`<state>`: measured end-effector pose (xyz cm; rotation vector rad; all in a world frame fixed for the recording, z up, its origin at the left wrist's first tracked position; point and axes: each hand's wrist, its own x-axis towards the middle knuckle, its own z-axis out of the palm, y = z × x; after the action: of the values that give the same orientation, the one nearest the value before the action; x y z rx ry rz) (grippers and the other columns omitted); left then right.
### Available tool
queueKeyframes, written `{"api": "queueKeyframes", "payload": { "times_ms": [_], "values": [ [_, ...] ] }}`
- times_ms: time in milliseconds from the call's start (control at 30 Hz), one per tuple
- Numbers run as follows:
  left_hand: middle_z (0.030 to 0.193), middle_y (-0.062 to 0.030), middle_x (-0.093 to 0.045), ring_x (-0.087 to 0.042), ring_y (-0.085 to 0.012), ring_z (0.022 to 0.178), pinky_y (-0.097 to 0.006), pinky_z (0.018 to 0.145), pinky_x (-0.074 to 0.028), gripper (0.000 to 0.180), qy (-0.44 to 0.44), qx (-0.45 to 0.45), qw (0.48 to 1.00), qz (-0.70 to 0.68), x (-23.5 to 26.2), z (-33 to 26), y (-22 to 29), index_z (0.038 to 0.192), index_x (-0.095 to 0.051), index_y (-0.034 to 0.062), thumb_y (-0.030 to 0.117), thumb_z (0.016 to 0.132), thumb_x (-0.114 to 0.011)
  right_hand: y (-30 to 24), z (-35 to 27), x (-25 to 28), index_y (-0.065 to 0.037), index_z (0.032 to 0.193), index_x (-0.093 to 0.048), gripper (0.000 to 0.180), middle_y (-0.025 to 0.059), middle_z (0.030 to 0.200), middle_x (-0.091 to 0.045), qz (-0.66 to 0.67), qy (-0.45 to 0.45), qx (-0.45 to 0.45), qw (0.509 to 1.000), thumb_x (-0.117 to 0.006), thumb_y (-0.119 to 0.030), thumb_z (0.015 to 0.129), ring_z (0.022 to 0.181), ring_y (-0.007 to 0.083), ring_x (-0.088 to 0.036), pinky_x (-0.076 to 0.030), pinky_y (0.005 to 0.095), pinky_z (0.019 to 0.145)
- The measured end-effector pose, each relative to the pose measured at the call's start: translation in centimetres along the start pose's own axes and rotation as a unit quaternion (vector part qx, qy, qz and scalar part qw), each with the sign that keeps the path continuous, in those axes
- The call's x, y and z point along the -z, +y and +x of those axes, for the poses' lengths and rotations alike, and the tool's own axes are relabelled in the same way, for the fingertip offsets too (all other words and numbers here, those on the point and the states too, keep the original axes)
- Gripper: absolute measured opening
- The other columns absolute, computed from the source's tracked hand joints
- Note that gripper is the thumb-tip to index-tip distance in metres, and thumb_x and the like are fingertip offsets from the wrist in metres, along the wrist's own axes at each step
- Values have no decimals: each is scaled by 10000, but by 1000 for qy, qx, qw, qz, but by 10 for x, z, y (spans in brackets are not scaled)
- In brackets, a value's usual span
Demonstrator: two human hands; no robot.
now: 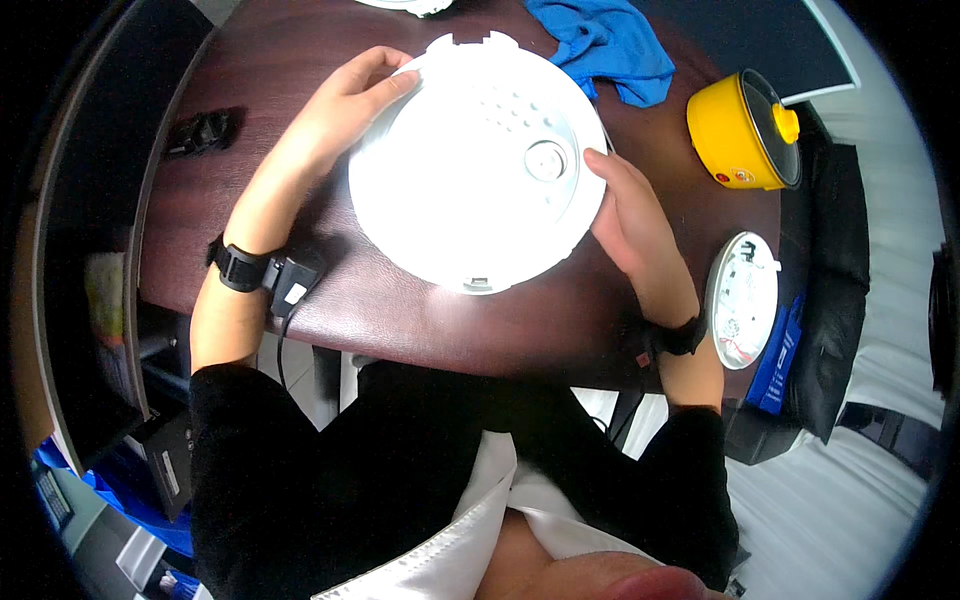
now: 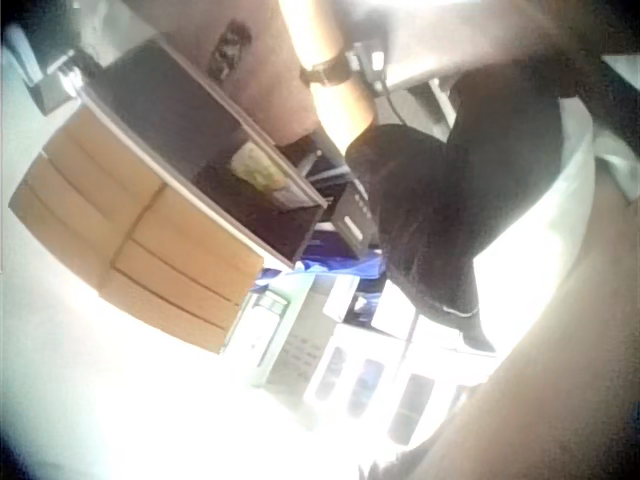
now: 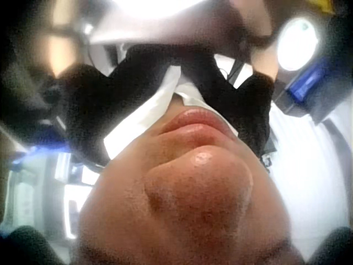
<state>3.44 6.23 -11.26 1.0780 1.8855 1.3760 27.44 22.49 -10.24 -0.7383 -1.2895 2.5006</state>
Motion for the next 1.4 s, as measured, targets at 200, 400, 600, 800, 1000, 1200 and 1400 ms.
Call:
{"api": "queueKeyframes", "payload": {
  "times_ms": [200, 400, 600, 800, 1000, 1200, 1400],
  "values": [
    [1066, -37, -589, -562, -88, 926, -219, 748, -474, 288, 36, -49, 995, -83, -11, -9, 21, 1175, -535, 57, 204, 928, -516, 0, 4, -17, 25, 1278, -426, 468, 134, 1248, -527, 76, 74, 28, 994, -307, -333, 1001, 1134, 197, -521, -395, 344, 988],
    [1011, -70, -628, -599, -101, 886, -231, 768, -487, 279, 116, -164, 978, -62, -18, -11, 20, 1157, -577, 51, 158, 899, -568, -2, 2, -25, 2, 1271, -449, 490, 114, 1240, -540, 41, 50, 46, 997, -309, -379, 997, 1129, 188, -527, -405, 328, 975],
    [1011, -59, -630, -600, -104, 914, -217, 773, -493, 255, 142, -142, 978, -58, -18, -11, 19, 1117, -609, 37, 113, 874, -607, 0, 8, -19, -5, 1281, -440, 512, 122, 1242, -536, 63, 27, 46, 997, -300, -406, 994, 1125, 192, -530, -409, 340, 978],
    [1008, -62, -633, -605, -107, 919, -224, 789, -499, 240, 170, -138, 973, -78, -20, -12, 19, 1095, -627, 40, 81, 859, -616, 3, 10, -16, -4, 1289, -430, 519, 123, 1254, -526, 88, -18, 43, 995, -319, -413, 989, 1141, 198, -523, -412, 346, 982],
    [1012, -61, -636, -612, -113, 915, -226, 791, -501, 248, 165, -117, 976, -81, -19, -13, 18, 1101, -630, 48, 86, 856, -620, 0, 9, -22, -24, 1305, -405, 540, 120, 1232, -534, 16, 11, 62, 998, -245, -436, 995, 1116, 198, -539, -434, 348, 959],
    [981, -59, -649, -621, -117, 896, -240, 772, -511, 251, 162, -131, 977, -47, -20, -11, 12, 1105, -630, 53, 110, 861, -618, 0, 7, -19, -14, 1292, -418, 547, 125, 1209, -549, -20, 40, 51, 998, -257, -442, 992, 1107, 189, -545, -443, 338, 945],
    [965, -68, -651, -627, -117, 850, -242, 744, -516, 278, 151, -116, 982, -8, -20, -13, 14, 1146, -607, 67, 126, 875, -599, 1, 10, -14, -12, 1285, -430, 549, 128, 1202, -558, -8, 20, 55, 998, -274, -446, 989, 1098, 187, -552, -448, 332, 937]
  ]
}}
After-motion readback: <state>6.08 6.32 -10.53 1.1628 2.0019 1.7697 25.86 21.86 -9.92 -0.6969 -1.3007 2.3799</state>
